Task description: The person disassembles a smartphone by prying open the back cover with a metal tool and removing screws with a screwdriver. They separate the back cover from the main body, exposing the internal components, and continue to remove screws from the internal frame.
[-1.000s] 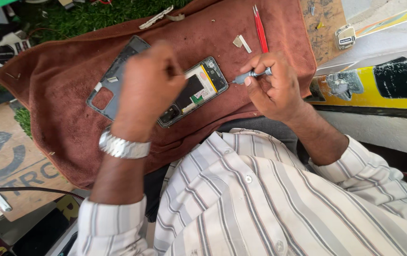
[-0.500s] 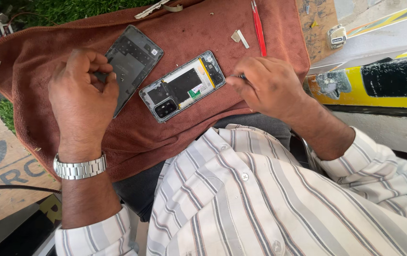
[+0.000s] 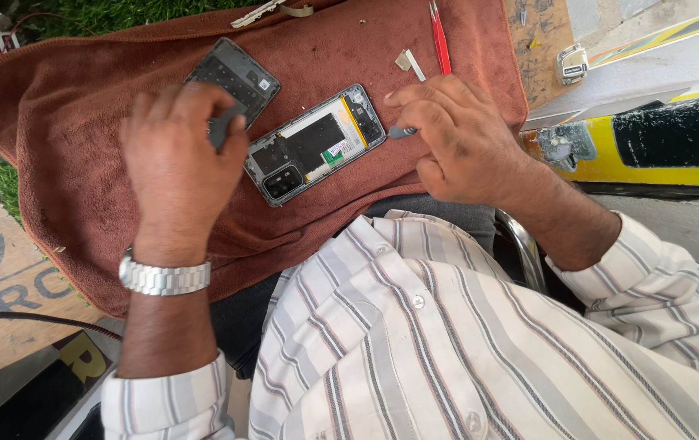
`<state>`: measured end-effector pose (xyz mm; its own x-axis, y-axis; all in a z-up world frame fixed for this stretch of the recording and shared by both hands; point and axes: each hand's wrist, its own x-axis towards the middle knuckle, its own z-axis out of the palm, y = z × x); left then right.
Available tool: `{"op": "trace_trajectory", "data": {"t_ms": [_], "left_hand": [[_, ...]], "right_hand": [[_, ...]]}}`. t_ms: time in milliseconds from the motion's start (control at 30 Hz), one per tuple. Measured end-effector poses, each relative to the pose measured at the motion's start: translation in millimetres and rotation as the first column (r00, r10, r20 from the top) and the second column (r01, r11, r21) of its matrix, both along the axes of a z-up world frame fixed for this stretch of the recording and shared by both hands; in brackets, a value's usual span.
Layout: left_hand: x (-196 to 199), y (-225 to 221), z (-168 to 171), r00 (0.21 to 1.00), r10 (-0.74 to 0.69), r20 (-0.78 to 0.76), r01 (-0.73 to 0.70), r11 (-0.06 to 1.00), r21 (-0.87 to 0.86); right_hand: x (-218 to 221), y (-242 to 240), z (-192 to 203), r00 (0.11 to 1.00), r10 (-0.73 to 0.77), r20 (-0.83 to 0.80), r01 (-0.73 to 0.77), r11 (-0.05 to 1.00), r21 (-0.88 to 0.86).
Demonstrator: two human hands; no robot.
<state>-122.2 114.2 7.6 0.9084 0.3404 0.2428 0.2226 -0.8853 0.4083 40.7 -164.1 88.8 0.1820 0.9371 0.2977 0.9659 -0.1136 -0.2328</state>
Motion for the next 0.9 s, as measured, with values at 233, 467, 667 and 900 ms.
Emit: {"op": "trace_trajectory", "data": {"t_ms": [233, 467, 667, 900], "left_hand": [[35, -65, 8, 0.976, -0.21, 0.065, 0.213, 0.976, -0.052], [71, -115, 6, 0.938, -0.346, 0.018, 0.346, 0.932, -0.108], [87, -122, 1, 0.925, -0.366, -0.108, 0.359, 0.93, -0.076], [93, -139, 2, 0.93, -0.336, -0.15, 0.344, 0.939, 0.028]], "right_hand": [[9, -7, -17, 0.985, 0.005, -0.175, -0.002, 1.0, 0.017], [9, -12, -25, 0.983, -0.022, -0.182, 0.029, 0.999, 0.038], [15, -29, -43, 0.943, 0.007, -0.332, 0.045, 0.988, 0.148], [22, -46, -52, 0.875, -0.089, -0.475, 0.216, 0.951, 0.22]]}}
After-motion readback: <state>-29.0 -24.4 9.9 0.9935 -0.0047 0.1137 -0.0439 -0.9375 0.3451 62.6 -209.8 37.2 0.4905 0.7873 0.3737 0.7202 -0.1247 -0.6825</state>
